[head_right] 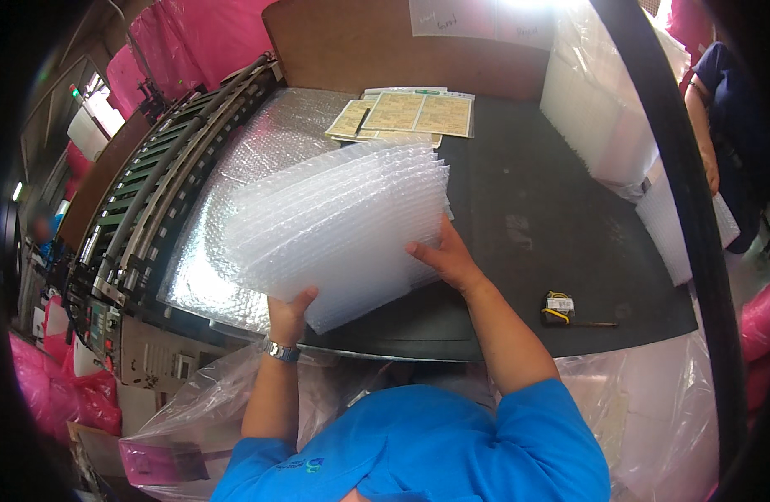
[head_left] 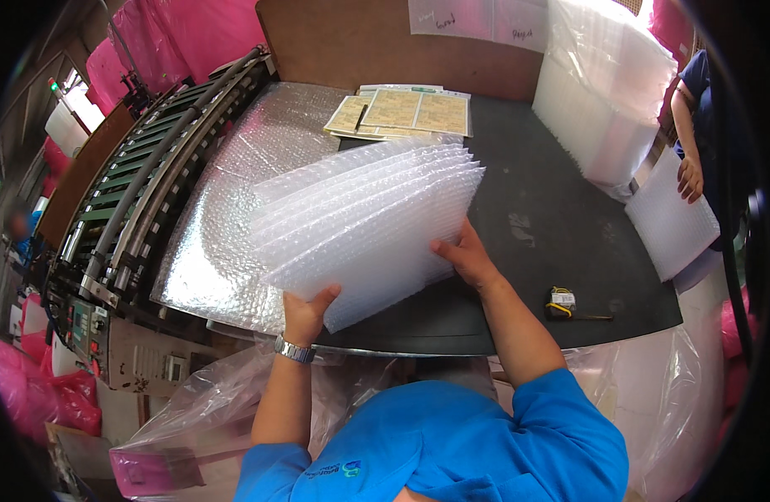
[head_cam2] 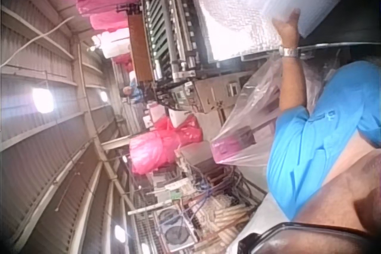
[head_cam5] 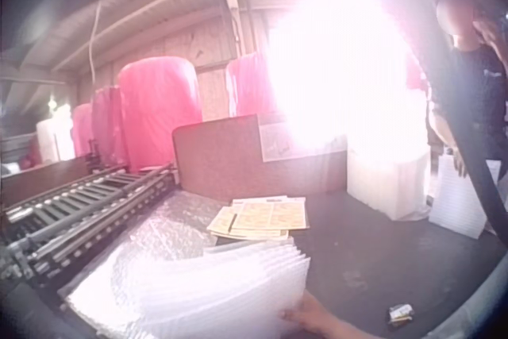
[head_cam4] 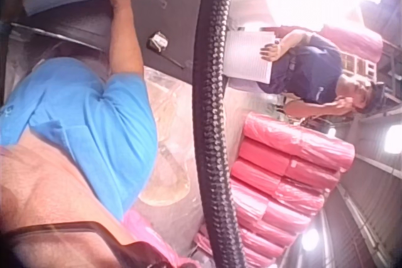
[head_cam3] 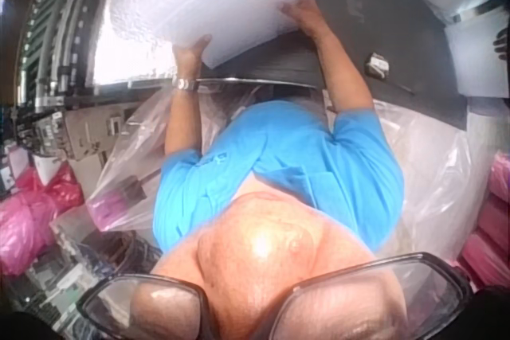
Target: The person stacks sheets of bubble wrap on a table, aligning them and occasionally using a tape measure to check dimensions. They repeatedly pick up, fold, and place the bubble wrap sheets into a neat pile.
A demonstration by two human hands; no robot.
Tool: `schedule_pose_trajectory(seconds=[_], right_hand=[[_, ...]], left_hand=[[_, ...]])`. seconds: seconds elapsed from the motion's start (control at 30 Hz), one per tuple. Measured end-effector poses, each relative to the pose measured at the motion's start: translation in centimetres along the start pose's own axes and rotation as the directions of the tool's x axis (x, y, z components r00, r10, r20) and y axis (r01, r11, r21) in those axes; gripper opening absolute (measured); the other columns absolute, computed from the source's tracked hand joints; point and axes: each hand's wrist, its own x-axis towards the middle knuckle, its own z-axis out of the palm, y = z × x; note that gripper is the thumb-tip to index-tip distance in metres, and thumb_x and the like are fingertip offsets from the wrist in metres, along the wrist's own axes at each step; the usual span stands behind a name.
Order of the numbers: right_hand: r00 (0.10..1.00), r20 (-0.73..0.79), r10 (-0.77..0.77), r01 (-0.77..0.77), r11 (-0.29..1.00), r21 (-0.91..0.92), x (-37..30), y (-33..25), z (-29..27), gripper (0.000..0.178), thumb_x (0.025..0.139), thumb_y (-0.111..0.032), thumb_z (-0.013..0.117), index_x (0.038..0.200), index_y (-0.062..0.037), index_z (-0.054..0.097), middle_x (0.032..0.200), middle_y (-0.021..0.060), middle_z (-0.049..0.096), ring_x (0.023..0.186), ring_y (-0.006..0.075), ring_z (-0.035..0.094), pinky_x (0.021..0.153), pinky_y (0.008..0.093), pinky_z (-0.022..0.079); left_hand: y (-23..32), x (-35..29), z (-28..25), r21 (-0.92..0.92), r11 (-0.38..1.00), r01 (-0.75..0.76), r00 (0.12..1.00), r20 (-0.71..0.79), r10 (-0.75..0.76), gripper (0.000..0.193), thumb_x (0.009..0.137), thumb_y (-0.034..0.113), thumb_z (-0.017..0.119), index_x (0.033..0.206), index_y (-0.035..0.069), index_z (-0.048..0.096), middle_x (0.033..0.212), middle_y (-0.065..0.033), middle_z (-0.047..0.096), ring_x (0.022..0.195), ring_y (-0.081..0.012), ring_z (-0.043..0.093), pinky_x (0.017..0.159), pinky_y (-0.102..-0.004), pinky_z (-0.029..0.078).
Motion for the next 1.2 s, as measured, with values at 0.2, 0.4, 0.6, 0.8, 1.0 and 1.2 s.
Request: schedule_pose_trajectory(seconds=[0.2, 0.4, 0.6, 0.8, 1.0, 1.2], right_hand=[[0.996, -0.066, 0.061, -0.075, 0.971, -0.227, 0.3, 2.8, -1.1, 0.061, 0.078, -0.023, 0.065, 0.129, -0.0085, 0.035, 0.118, 0.0142, 0.045, 0.111, 0.021, 0.043, 0.094, 0.0345, 0.036], [0.99, -0.066, 0.125, -0.141, 0.901, -0.409, -0.1, 2.4, -1.0, 0.049, 0.08, -0.019, 0.063, 0.123, -0.0082, 0.043, 0.116, 0.0133, 0.049, 0.11, 0.0219, 0.046, 0.093, 0.0349, 0.037], [0.992, -0.014, 0.122, -0.116, 0.887, -0.447, -0.2, 3.1, -0.9, 0.045, 0.079, -0.018, 0.063, 0.119, -0.0075, 0.046, 0.114, 0.0104, 0.051, 0.109, 0.0207, 0.047, 0.093, 0.0347, 0.036], [0.991, 0.001, 0.135, -0.121, 0.89, -0.441, -0.1, 3.3, -1.1, 0.042, 0.079, -0.017, 0.063, 0.117, -0.0063, 0.048, 0.111, 0.0113, 0.053, 0.108, 0.0215, 0.048, 0.093, 0.0336, 0.036], [0.988, 0.011, 0.156, -0.133, 0.878, -0.46, -0.2, 3.0, -1.1, 0.04, 0.08, -0.013, 0.061, 0.117, -0.0051, 0.047, 0.109, 0.009, 0.051, 0.105, 0.0175, 0.048, 0.091, 0.0303, 0.038], [0.989, 0.026, 0.148, -0.116, 0.863, -0.492, -0.2, 2.5, -0.8, 0.039, 0.08, -0.013, 0.061, 0.116, -0.0048, 0.048, 0.108, 0.0093, 0.052, 0.105, 0.0188, 0.048, 0.092, 0.0311, 0.038]], left_hand=[[0.3, 0.6, -3.0, 0.176, 0.967, -0.185, 0.919, -0.318, 0.233, 0.042, 0.07, 0.004, 0.073, 0.105, -0.003, 0.051, 0.097, -0.0096, 0.058, 0.087, -0.0174, 0.055, 0.079, -0.0296, 0.044], [0.7, 0.1, -7.0, 0.626, 0.745, -0.231, 0.768, -0.352, 0.535, 0.061, 0.071, 0.002, 0.071, 0.121, -0.004, 0.035, 0.115, -0.0145, 0.049, 0.102, -0.0196, 0.049, 0.088, -0.032, 0.039], [1.1, -0.3, -7.9, 0.779, 0.589, -0.214, 0.679, -0.316, 0.663, 0.045, 0.067, -0.006, 0.049, 0.112, -0.004, 0.043, 0.096, -0.0162, 0.054, 0.086, -0.0279, 0.055, 0.078, -0.0337, 0.043], [-0.1, -0.8, -9.0, 0.734, 0.667, -0.124, 0.749, -0.372, 0.549, 0.062, 0.066, 0.006, 0.074, 0.116, -0.004, 0.039, 0.105, -0.0163, 0.052, 0.095, -0.0227, 0.052, 0.082, -0.0328, 0.042], [0.9, -0.6, -8.0, 0.788, 0.603, -0.123, 0.743, -0.33, 0.583, 0.06, 0.065, 0.007, 0.075, 0.113, -0.004, 0.04, 0.101, -0.0172, 0.054, 0.092, -0.0249, 0.054, 0.08, -0.0337, 0.043], [1.1, -0.6, -8.0, 0.786, 0.605, -0.125, 0.745, -0.328, 0.581, 0.061, 0.065, 0.01, 0.076, 0.112, -0.004, 0.041, 0.1, -0.018, 0.053, 0.091, -0.0262, 0.054, 0.079, -0.0343, 0.043]])
